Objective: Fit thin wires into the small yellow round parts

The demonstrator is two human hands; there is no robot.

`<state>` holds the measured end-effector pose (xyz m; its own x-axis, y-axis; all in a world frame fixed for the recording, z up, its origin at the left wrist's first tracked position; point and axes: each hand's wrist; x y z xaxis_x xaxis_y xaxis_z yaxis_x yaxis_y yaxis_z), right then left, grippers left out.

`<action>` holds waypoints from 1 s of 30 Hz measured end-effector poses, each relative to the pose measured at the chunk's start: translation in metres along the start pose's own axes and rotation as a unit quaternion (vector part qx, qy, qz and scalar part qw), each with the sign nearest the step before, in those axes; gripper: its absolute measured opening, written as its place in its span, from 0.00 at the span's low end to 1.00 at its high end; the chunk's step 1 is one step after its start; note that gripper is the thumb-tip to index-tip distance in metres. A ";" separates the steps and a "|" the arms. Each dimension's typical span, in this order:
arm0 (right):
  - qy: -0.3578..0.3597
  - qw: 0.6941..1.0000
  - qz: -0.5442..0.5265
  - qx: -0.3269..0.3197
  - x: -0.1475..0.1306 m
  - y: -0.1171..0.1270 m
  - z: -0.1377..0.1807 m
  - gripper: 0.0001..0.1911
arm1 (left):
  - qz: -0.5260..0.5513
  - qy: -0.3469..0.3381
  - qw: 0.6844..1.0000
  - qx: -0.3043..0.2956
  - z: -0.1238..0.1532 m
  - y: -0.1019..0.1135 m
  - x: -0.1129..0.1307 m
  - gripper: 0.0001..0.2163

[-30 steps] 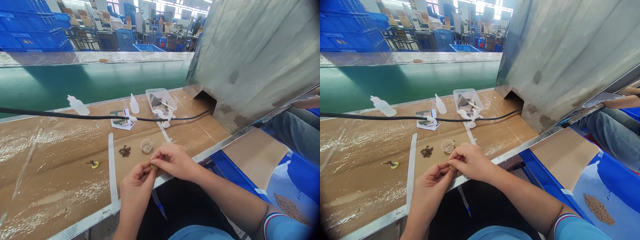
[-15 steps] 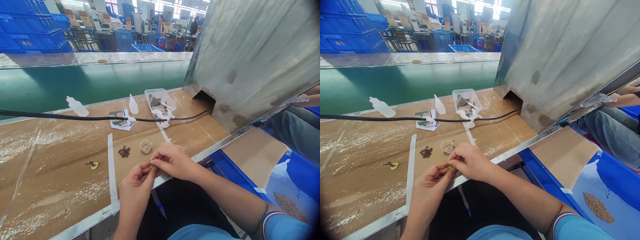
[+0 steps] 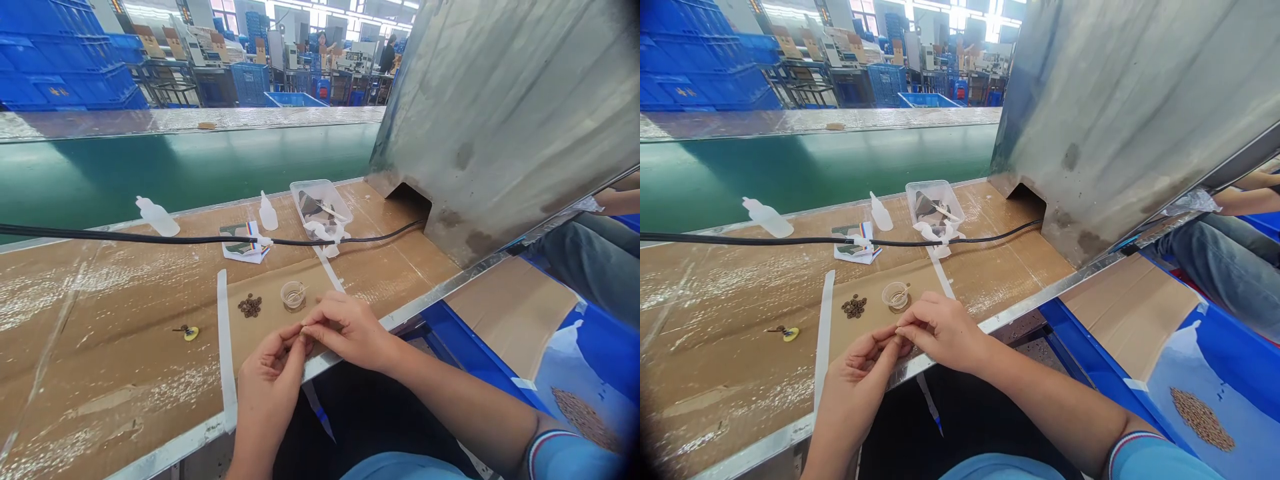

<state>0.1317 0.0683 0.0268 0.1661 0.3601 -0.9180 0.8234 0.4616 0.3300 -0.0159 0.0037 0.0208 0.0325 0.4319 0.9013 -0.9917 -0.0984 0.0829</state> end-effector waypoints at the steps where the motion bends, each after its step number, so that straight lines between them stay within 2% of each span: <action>1: 0.016 1.000 0.002 0.000 0.001 -0.002 0.002 0.05 | -0.002 -0.005 1.000 0.010 0.000 0.000 -0.001 0.19; 7: 0.134 0.990 0.031 0.024 0.003 -0.009 0.011 0.05 | -0.033 -0.073 0.993 0.091 0.005 -0.003 -0.010 0.14; 11: 0.159 0.986 0.042 0.034 0.004 -0.010 0.016 0.07 | -0.051 -0.111 0.983 0.139 0.007 -0.005 -0.016 0.14; 21: 0.227 0.970 0.070 0.053 0.004 -0.013 0.021 0.08 | -0.090 -0.170 0.969 0.156 0.009 -0.001 -0.021 0.09; 26: 0.254 0.964 0.059 0.053 0.004 -0.013 0.022 0.10 | -0.132 -0.246 0.945 0.168 0.012 0.001 -0.027 0.09; 30: 0.260 0.963 0.048 0.054 0.007 -0.015 0.024 0.10 | -0.158 -0.277 0.935 0.156 0.011 0.003 -0.027 0.09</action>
<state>0.1340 0.0443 0.0099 -0.0258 0.7671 -0.6410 0.8742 0.3284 0.3578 -0.0185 -0.0185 0.0013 0.4628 -0.0377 0.8856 -0.8400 -0.3379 0.4246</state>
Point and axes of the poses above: each hand's wrist, its own z-axis away from the middle knuckle, its own y-axis out of the back of the hand, x = y × z, and after that the axes turned 11 degrees about -z, right-handed
